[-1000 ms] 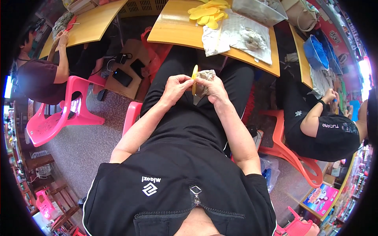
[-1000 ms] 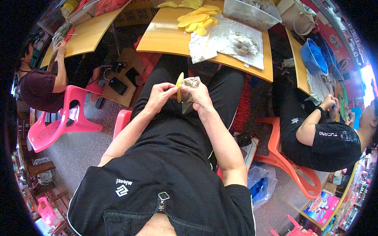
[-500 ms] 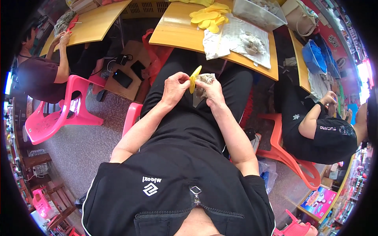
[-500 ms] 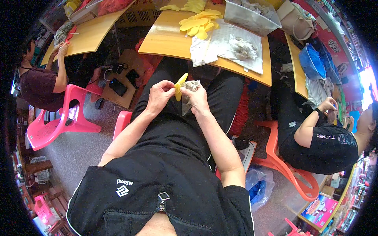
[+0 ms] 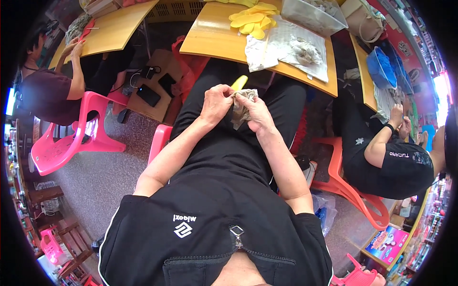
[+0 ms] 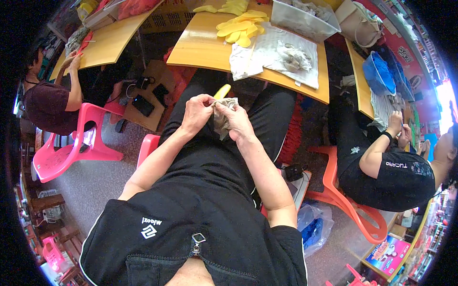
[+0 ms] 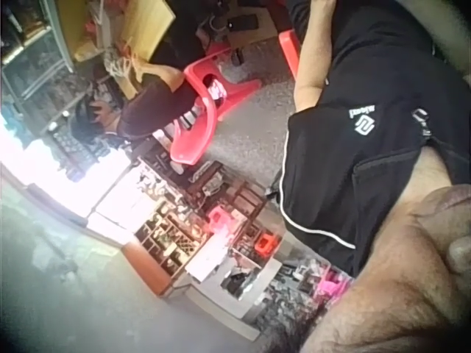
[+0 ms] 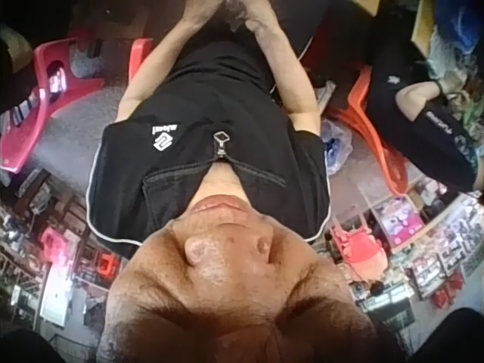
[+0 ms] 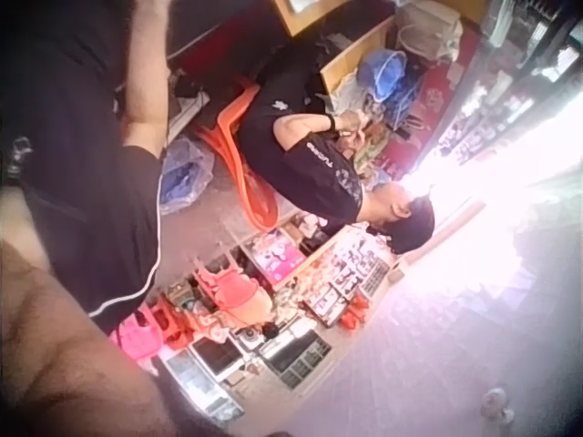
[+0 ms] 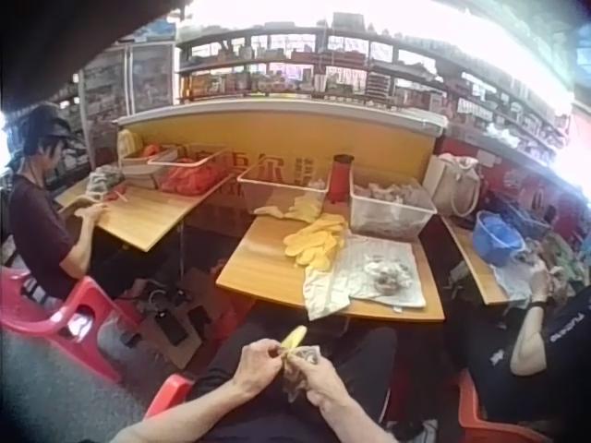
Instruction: Assembling leather petals onto a wooden stick to create artificial flowers.
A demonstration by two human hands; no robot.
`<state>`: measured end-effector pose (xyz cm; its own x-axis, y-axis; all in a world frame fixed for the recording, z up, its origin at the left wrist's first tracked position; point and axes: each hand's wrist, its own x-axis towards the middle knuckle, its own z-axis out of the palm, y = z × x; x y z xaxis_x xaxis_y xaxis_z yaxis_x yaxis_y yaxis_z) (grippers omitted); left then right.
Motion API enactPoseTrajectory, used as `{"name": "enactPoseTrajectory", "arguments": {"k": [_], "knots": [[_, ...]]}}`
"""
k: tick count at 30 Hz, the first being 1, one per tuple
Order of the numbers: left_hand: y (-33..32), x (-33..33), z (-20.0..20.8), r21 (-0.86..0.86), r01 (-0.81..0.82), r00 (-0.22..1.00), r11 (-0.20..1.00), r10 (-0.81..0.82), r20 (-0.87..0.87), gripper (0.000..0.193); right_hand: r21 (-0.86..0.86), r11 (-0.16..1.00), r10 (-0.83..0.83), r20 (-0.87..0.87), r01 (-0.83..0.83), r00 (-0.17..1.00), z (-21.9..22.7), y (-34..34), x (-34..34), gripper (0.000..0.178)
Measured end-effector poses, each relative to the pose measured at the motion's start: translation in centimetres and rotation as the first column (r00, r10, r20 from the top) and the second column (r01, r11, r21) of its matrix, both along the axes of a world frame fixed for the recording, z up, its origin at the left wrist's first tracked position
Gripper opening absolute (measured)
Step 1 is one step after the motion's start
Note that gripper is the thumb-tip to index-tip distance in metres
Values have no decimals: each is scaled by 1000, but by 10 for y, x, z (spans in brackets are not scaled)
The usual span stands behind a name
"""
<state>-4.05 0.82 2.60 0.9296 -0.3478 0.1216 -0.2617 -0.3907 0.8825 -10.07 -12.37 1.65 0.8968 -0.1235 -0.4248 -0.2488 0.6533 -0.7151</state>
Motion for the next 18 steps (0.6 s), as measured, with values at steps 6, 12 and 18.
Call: {"name": "enactPoseTrajectory", "arguments": {"k": [6,12,18], "knots": [[-7,4,-9,-256,-6,938,967,-83,-338,12,-140,987,-70,77,80,995,0,-1,2,18],[-6,6,-17,-417,-116,851,902,-126,-510,13,-363,922,-92,134,135,987,-7,-3,5,14],[-9,-7,-12,-351,-121,942,929,-4,-334,14,-753,632,-126,132,182,983,1,1,7,15]]}}
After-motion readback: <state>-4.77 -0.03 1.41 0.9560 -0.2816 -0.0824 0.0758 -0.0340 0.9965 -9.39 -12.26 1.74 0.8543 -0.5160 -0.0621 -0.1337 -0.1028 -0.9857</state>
